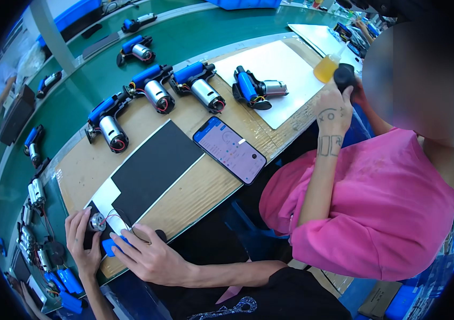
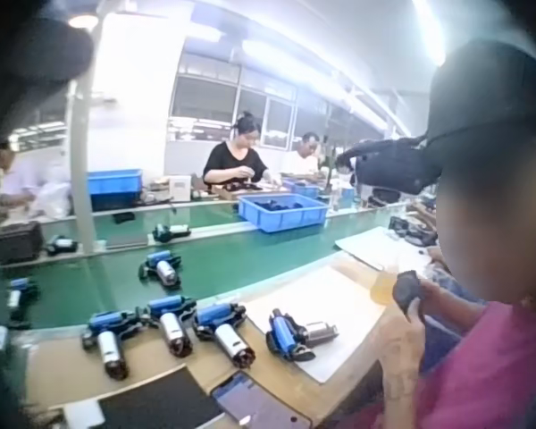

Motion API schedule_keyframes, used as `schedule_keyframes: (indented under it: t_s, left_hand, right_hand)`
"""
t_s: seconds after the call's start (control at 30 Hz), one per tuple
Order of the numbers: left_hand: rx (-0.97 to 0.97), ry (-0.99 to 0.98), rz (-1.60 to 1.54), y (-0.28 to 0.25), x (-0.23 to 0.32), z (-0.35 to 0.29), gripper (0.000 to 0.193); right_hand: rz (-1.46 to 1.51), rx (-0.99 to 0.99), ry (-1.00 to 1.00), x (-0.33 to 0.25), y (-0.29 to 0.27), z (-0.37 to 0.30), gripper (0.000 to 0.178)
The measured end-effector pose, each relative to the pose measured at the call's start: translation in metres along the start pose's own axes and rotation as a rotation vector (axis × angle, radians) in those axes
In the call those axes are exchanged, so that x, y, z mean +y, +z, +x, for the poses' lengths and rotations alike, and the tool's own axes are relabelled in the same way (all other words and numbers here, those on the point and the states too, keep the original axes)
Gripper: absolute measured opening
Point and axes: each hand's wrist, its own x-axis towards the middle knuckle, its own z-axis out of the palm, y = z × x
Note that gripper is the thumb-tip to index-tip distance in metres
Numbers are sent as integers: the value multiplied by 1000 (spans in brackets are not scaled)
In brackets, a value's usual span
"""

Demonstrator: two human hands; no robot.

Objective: Assembling small electronic components and motor units at a factory workstation.

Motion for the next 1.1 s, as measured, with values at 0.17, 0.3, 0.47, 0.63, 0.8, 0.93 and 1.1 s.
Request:
schedule_keyframes:
  t_s: [0.17, 0.3, 0.47, 0.63, 0.8, 0.93, 1.1]
  left_hand:
    - [55, 26, 43, 2, 0, -3, 67]
    - [23, 2, 13, -3, 0, -1, 64]
    - [-22, -32, -44, -5, -4, 1, 63]
    - [-13, -44, -16, -4, -6, -4, 64]
    - [-26, -75, -8, -6, -6, -5, 67]
    - [-135, -106, -19, -18, 4, 9, 66]
    - [-171, -48, -13, -27, 4, 21, 61]
  right_hand:
    - [40, 21, 42, 5, 6, -6, 32]
    - [69, 73, 46, 12, 0, -3, 30]
    - [108, 120, 21, 16, 2, -8, 30]
    - [164, 125, -2, 23, 6, -12, 29]
    - [172, 107, -39, 26, 3, -9, 30]
    - [230, 58, -53, 32, -1, -5, 31]
    - [263, 94, -59, 42, -8, -1, 33]
